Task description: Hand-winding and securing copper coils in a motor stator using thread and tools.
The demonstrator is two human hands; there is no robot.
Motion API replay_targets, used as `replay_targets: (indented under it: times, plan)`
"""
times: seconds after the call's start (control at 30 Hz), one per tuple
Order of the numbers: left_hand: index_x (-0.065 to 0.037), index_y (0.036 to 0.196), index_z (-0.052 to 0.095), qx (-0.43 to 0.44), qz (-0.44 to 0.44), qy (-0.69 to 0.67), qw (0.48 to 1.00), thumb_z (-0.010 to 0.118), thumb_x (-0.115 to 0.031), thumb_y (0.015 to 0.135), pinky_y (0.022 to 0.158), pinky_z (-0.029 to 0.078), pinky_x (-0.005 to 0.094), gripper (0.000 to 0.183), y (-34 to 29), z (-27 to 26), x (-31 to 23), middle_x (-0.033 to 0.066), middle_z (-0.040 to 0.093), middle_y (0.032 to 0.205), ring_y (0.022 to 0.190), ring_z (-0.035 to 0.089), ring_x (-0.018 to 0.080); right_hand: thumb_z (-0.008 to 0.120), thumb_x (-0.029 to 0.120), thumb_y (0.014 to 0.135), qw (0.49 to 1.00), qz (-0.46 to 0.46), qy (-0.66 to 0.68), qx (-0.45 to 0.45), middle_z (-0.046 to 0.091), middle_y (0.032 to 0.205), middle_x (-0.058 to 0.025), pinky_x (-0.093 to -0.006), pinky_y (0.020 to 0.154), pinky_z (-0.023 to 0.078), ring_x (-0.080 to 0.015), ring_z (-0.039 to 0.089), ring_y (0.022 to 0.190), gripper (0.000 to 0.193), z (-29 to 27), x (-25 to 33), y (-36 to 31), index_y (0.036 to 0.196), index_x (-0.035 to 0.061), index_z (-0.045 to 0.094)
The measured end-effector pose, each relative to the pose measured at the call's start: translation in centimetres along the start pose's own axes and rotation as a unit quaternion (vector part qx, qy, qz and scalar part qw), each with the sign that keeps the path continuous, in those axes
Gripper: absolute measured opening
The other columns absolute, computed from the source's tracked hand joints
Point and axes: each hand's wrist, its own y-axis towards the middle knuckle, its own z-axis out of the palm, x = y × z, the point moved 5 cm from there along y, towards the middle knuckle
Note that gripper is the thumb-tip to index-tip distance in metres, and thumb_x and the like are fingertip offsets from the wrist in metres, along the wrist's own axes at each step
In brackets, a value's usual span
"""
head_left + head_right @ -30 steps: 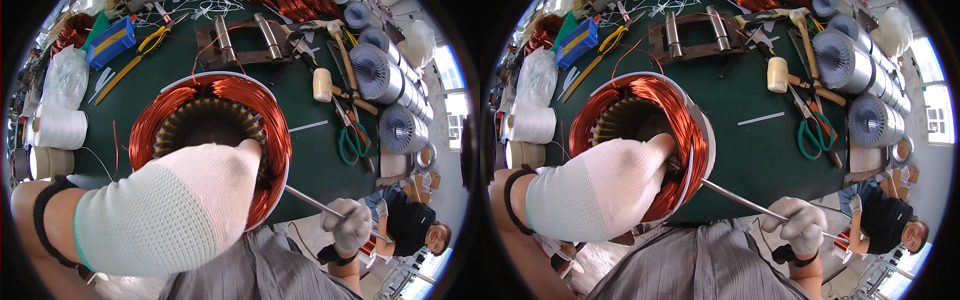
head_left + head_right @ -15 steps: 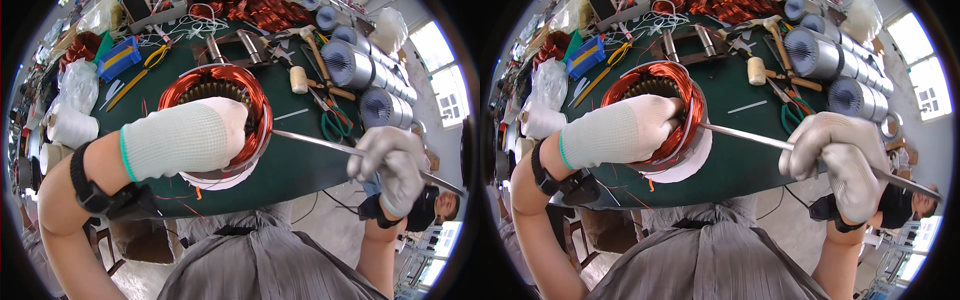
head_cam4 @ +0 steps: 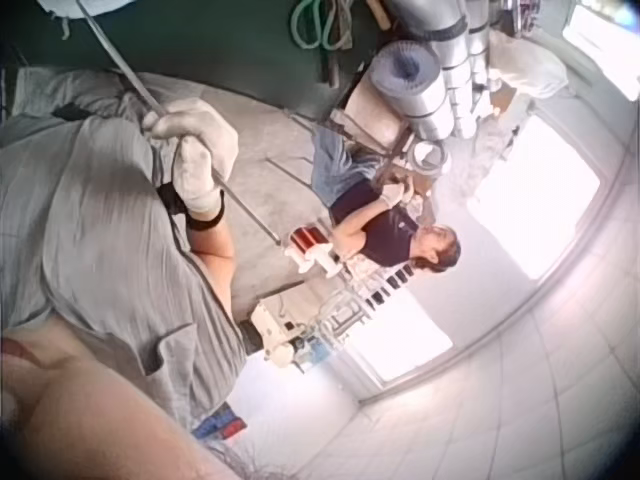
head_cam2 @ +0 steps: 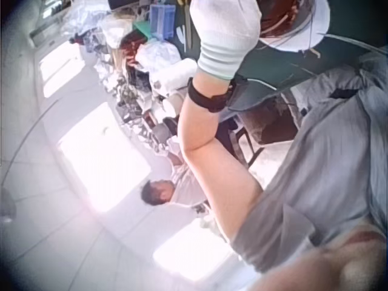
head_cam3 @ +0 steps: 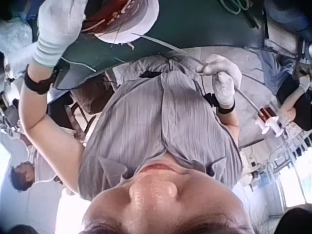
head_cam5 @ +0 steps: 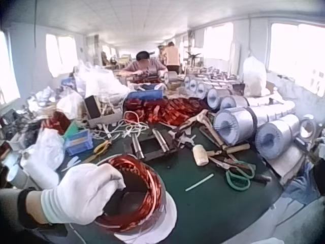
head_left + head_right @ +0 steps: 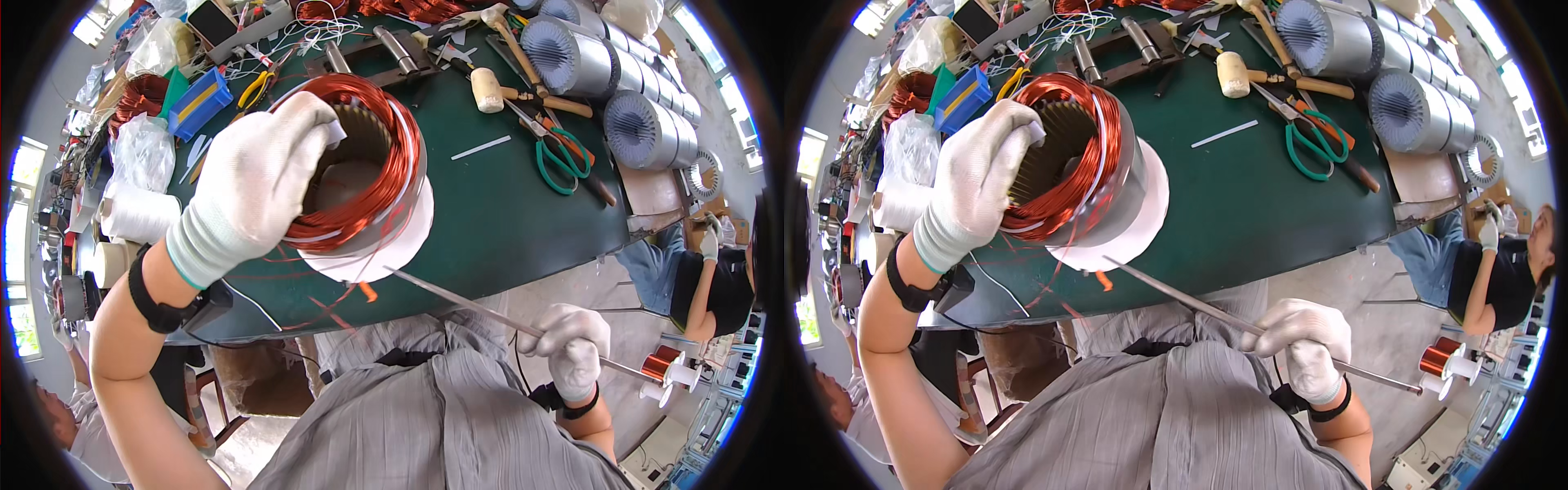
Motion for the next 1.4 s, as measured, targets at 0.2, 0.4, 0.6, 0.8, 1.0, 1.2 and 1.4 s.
replay_targets:
  times: [0.2, 0.4, 0.6, 0.8, 1.0, 1.2, 1.4]
  plan:
    - [0.001, 0.105, 0.059, 0.064, -0.033, -0.062, 0.995, 0.049, -0.012, 0.103, 0.064, 0.049, 0.0305, 0.016, 0.4, 0.1, 1.0, 0.0122, 0.060, 0.081, 0.065, 0.060, 0.0231, 0.052, 0.030, 0.104, 0.998, -0.051, 0.049, -0.003, 0.070, 0.082, -0.0220, -0.0370, 0.064, 0.059, -0.0256, 0.068, 0.070, 0.038, 0.6, -0.8, -0.2, 0.086, -0.0010, 0.066]
    - [0.002, 0.105, 0.061, 0.013, -0.197, -0.145, 0.970, 0.049, -0.020, 0.104, 0.079, 0.052, 0.0414, 0.024, 0.1, 0.8, -0.7, 0.0197, 0.068, 0.091, 0.088, 0.069, 0.0373, 0.052, 0.028, 0.106, 0.994, -0.096, 0.037, -0.037, 0.069, 0.083, -0.0215, -0.0338, 0.061, 0.057, -0.0247, 0.067, 0.070, 0.033, 0.3, -1.0, 0.1, 0.091, 0.0009, 0.064]
    - [0.003, 0.104, 0.061, 0.129, -0.217, -0.158, 0.955, 0.048, -0.014, 0.102, 0.065, 0.047, 0.0312, 0.021, 1.6, 0.4, 0.8, 0.0102, 0.058, 0.077, 0.064, 0.055, 0.0160, 0.047, 0.024, 0.105, 0.995, -0.065, 0.024, -0.071, 0.068, 0.085, -0.0205, -0.0364, 0.064, 0.056, -0.0258, 0.067, 0.072, 0.031, 0.4, -0.8, 1.2, 0.090, 0.0016, 0.063]
    - [0.008, 0.101, 0.066, 0.298, 0.068, 0.050, 0.951, 0.062, -0.012, 0.088, 0.083, 0.053, 0.0422, 0.024, 2.1, 2.3, 0.9, 0.0201, 0.062, 0.104, 0.093, 0.065, 0.0355, 0.045, 0.028, 0.105, 0.996, -0.047, -0.002, -0.069, 0.069, 0.085, -0.0226, -0.0380, 0.068, 0.055, -0.0264, 0.065, 0.072, 0.035, 2.8, -1.3, 2.3, 0.087, 0.0023, 0.060]
    - [0.010, 0.102, 0.060, 0.322, 0.148, -0.010, 0.935, 0.059, -0.003, 0.080, 0.080, 0.052, 0.0438, 0.026, 0.3, 2.1, 1.0, 0.0222, 0.055, 0.102, 0.089, 0.062, 0.0370, 0.048, 0.036, 0.107, 0.983, -0.037, 0.133, -0.118, 0.061, 0.070, -0.0184, -0.0367, 0.048, 0.042, -0.0232, 0.051, 0.049, 0.039, 2.5, -5.0, 2.4, 0.082, 0.0051, 0.049]
    - [0.008, 0.107, 0.061, 0.322, -0.170, -0.195, 0.911, 0.054, -0.007, 0.094, 0.066, 0.054, 0.0478, 0.021, 1.8, 1.5, 1.3, 0.0229, 0.063, 0.077, 0.072, 0.066, 0.0399, 0.048, 0.035, 0.106, 0.972, -0.004, 0.181, -0.148, 0.059, 0.068, -0.0165, -0.0364, 0.043, 0.036, -0.0215, 0.046, 0.047, 0.046, 1.8, -5.7, 2.4, 0.070, 0.0068, 0.045]
    - [0.003, 0.109, 0.061, 0.324, -0.168, -0.214, 0.906, 0.052, -0.009, 0.097, 0.067, 0.057, 0.0461, 0.020, 0.2, 3.6, 2.6, 0.0226, 0.066, 0.072, 0.073, 0.070, 0.0389, 0.048, 0.035, 0.107, 0.979, -0.006, 0.154, -0.131, 0.062, 0.071, -0.0173, -0.0372, 0.054, 0.047, -0.0239, 0.054, 0.055, 0.044, 1.7, -6.1, 2.5, 0.073, 0.0078, 0.048]
